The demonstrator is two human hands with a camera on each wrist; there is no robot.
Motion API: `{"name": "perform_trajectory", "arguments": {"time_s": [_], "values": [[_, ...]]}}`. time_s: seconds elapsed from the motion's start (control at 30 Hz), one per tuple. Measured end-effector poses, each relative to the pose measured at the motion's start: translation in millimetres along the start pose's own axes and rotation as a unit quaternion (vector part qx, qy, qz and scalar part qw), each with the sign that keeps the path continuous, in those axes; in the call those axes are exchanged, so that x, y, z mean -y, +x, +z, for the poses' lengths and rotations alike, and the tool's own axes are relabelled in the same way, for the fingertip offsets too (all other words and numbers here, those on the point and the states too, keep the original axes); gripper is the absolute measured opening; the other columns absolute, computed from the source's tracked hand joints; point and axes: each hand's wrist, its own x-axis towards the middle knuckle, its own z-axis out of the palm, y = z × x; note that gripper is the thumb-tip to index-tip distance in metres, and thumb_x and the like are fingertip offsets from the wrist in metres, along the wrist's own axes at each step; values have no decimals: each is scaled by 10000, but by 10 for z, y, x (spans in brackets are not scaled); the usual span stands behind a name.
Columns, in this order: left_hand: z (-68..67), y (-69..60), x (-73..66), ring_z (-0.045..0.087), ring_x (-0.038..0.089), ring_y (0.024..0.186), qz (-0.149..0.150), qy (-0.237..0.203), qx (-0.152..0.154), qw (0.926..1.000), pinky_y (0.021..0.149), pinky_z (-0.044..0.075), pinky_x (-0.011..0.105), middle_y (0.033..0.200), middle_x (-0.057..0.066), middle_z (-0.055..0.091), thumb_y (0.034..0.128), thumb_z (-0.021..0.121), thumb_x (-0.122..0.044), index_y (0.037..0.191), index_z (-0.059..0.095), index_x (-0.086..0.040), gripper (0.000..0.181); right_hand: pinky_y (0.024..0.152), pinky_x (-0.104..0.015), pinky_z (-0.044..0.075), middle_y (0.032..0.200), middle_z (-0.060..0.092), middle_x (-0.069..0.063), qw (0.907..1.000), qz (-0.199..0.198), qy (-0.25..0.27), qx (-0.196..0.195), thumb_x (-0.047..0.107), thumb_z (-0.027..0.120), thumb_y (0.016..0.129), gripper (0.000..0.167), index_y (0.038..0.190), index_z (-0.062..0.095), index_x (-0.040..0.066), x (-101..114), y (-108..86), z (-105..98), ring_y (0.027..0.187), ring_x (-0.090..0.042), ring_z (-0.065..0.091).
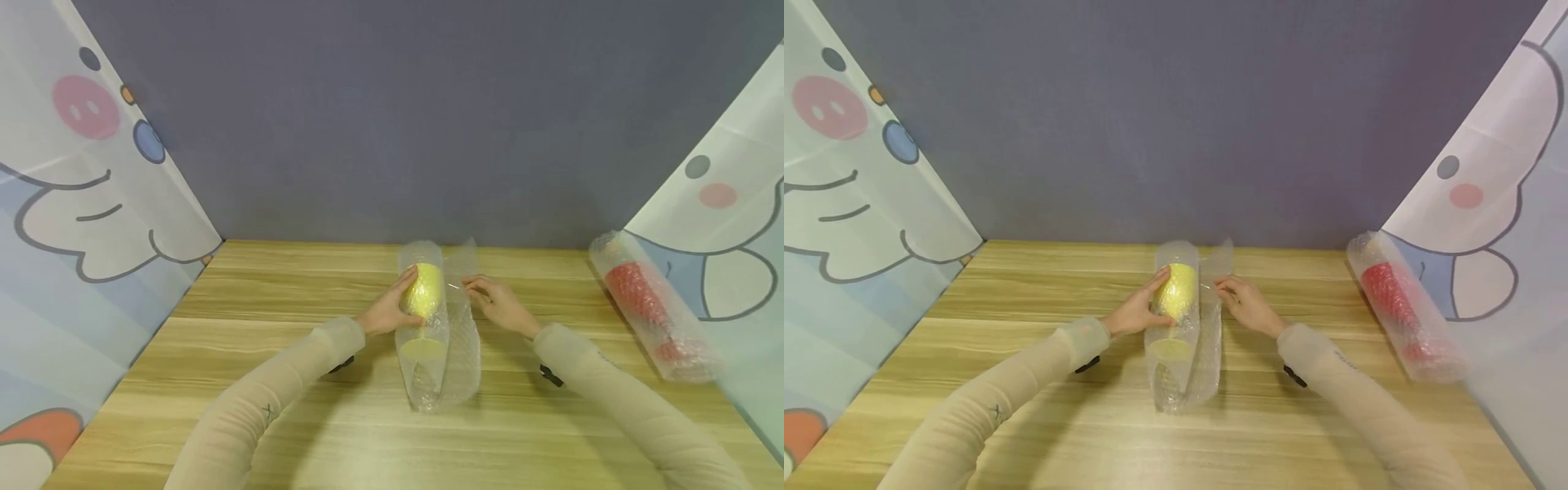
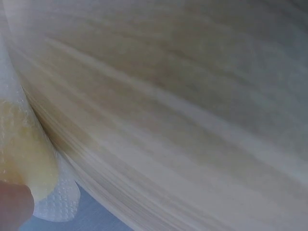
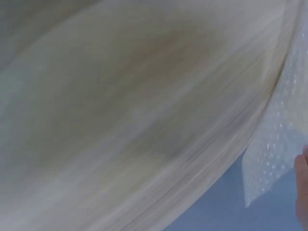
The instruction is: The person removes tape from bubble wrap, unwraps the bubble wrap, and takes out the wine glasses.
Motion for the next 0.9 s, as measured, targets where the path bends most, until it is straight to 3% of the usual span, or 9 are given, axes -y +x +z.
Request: {"name": "perform_trajectory", "arguments": {"time_s": [0.3,0.43,0.9], "values": [[-14,3,4,-44,93,1411,4,-38,29,10000,1160,90,395,1541,-112,-34,734,757,-327,1484,57,-165,1038,932,-518,451,1223,547,-241,9988,-19,-458,194,96,598,879,151,974,621,-20,-129,-168,-128,1099,-405,537],[-12,-2,-12,-38,107,1415,19,-55,30,10000,1160,90,399,1545,-98,-28,736,759,-310,1484,60,-159,1035,939,-537,434,1244,543,-233,9956,182,-872,274,139,631,858,154,958,631,21,-160,-282,-182,1101,-409,536],[-22,10,-16,-34,115,1416,-27,53,34,10000,1159,91,410,1550,-77,-26,737,757,-315,1483,69,-141,1029,946,-558,416,1233,547,-248,9883,314,-1418,472,161,635,850,231,1006,641,-9,-324,-550,-185,1082,-425,548]]}}
